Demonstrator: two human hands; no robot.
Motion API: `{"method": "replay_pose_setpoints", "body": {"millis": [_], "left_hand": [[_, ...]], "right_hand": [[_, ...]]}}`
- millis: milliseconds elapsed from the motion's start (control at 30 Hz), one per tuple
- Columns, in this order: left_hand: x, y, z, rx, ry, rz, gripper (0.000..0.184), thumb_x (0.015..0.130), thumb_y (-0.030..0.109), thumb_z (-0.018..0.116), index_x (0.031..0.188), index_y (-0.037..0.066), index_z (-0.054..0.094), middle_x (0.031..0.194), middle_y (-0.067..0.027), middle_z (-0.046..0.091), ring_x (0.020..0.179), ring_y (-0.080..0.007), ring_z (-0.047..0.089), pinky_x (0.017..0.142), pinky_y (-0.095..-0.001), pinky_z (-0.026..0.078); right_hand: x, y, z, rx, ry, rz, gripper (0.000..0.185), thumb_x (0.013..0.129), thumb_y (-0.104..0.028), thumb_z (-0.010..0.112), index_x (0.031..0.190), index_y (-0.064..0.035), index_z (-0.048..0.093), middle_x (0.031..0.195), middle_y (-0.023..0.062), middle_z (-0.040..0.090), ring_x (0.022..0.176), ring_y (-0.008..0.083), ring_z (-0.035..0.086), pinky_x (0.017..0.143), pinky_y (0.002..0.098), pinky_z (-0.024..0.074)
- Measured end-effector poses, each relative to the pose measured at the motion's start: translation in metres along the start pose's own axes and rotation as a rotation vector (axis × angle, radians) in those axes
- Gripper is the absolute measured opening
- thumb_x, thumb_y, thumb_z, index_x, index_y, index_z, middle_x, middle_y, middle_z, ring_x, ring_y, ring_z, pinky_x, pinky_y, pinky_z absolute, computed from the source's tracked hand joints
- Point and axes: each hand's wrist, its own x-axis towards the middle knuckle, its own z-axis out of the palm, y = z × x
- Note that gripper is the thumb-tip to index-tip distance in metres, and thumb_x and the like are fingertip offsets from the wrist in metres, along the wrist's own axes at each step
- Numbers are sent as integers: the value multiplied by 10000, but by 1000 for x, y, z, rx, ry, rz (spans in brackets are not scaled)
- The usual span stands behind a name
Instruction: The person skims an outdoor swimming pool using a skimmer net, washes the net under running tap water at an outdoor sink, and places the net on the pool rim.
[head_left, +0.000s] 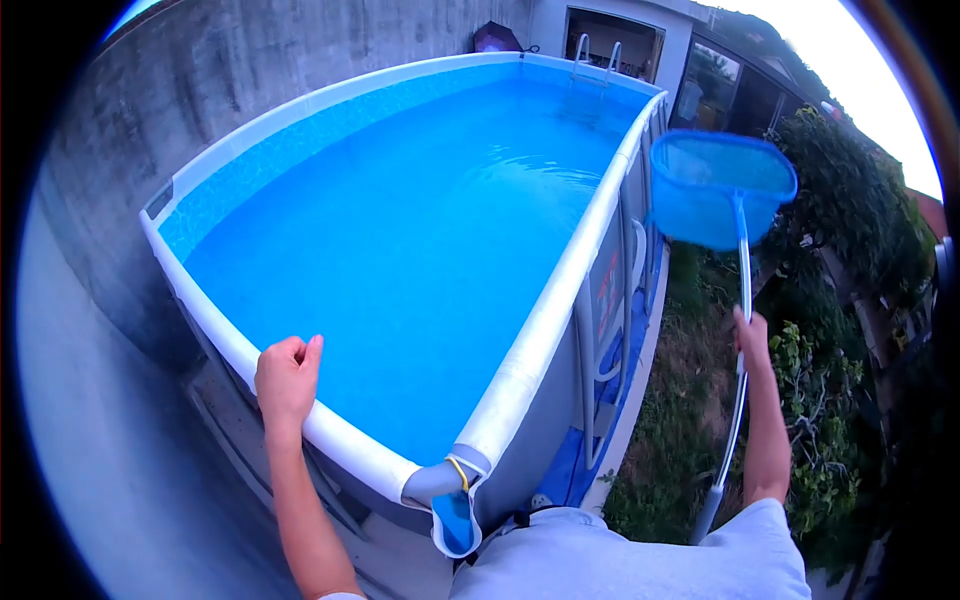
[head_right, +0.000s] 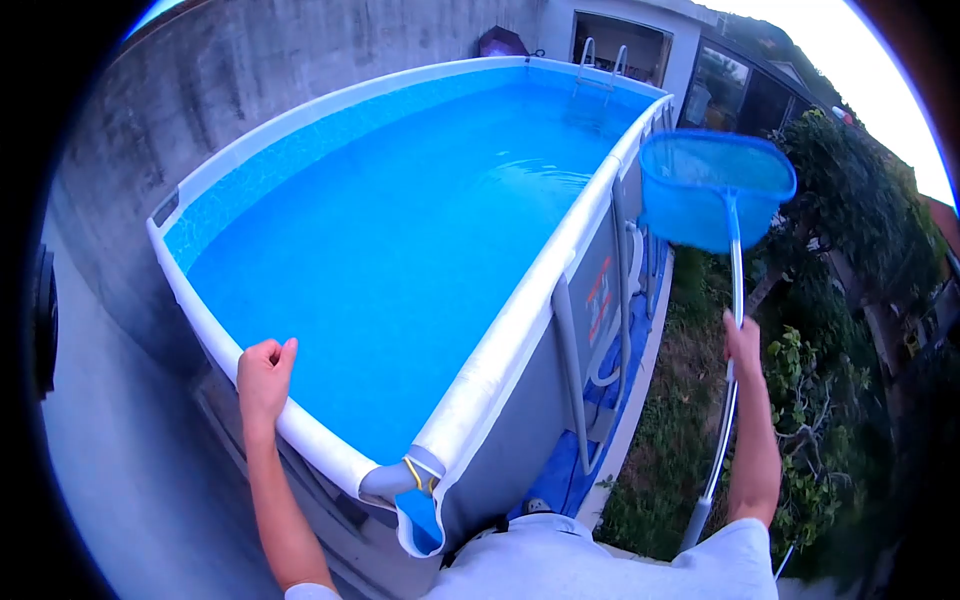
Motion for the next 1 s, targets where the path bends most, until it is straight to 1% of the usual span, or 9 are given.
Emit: {"method": "replay_pose_setpoints", "body": {"millis": [133, 433, 633, 667, 733, 767, 833, 900, 1000], "left_hand": [[0, 2, -2, 5, -20, 21, 393, 833, 279, 614, 597, -16, 505, 552, -157, 516, 499, -304, 479, 499, -413, 370], [-5, 3, -6, 54, -1, 75, 403, 839, 303, 585, 622, -29, 508, 610, -205, 532, 593, -401, 516, 534, -456, 388], [-3, -7, 1, 91, 25, 163, 421, 844, 352, 572, 636, -12, 529, 635, -203, 555, 656, -408, 548, 557, -477, 398], [-1, -11, 3, 100, 34, 188, 425, 844, 360, 571, 637, -9, 534, 640, -201, 562, 667, -407, 555, 562, -478, 402], [-2, -9, -2, 102, -40, 141, 437, 845, 393, 565, 654, 1, 561, 708, -214, 583, 717, -411, 560, 579, -472, 418], [3, -14, 0, 33, -42, 153, 404, 844, 377, 580, 693, 2, 578, 725, -194, 600, 710, -371, 581, 589, -436, 433], [-11, -22, -7, -19, -25, 151, 374, 843, 360, 596, 732, 3, 596, 743, -174, 616, 703, -330, 602, 598, -399, 449], [-33, -14, -17, -529, 137, 215, 267, 840, 266, 627, 831, -1, 611, 755, -99, 627, 683, -194, 596, 622, -309, 454], [-104, 6, -39, -470, 127, 276, 175, 836, 164, 631, 868, -6, 601, 745, -41, 605, 682, -104, 545, 634, -252, 442]], "right_hand": [[41, -69, -13, 61, -60, -100, 366, 879, -371, 572, 661, -92, 480, 488, -9, 439, 350, 102, 406, 339, 255, 322], [43, -270, -7, 403, -89, -66, 320, 868, -353, 600, 785, -61, 496, 574, -8, 441, 403, 99, 418, 355, 265, 359], [21, -349, -6, 573, -111, -34, 262, 889, -277, 582, 810, -49, 478, 580, 8, 446, 434, 98, 424, 379, 262, 370], [30, -355, -14, 713, -246, 76, 274, 889, -285, 583, 793, -57, 463, 590, 11, 454, 438, 97, 430, 390, 258, 387], [35, -366, -19, 668, -278, -58, 290, 897, -305, 564, 779, -69, 443, 613, -5, 463, 439, 85, 440, 411, 239, 413], [39, -375, -26, 723, -354, 41, 293, 902, -314, 554, 774, -76, 443, 621, -8, 464, 429, 81, 436, 419, 239, 421], [125, -367, -56, 762, -536, -33, 309, 926, -299, 526, 791, -39, 427, 622, -15, 437, 460, 62, 437, 429, 173, 427], [130, -379, -61, 765, -552, -40, 321, 940, -305, 495, 771, -46, 408, 607, -19, 407, 465, 63, 418, 427, 173, 420], [144, -395, -63, 795, -562, -107, 333, 938, -307, 499, 755, -42, 415, 601, -7, 413, 470, 77, 422, 440, 185, 417]]}}
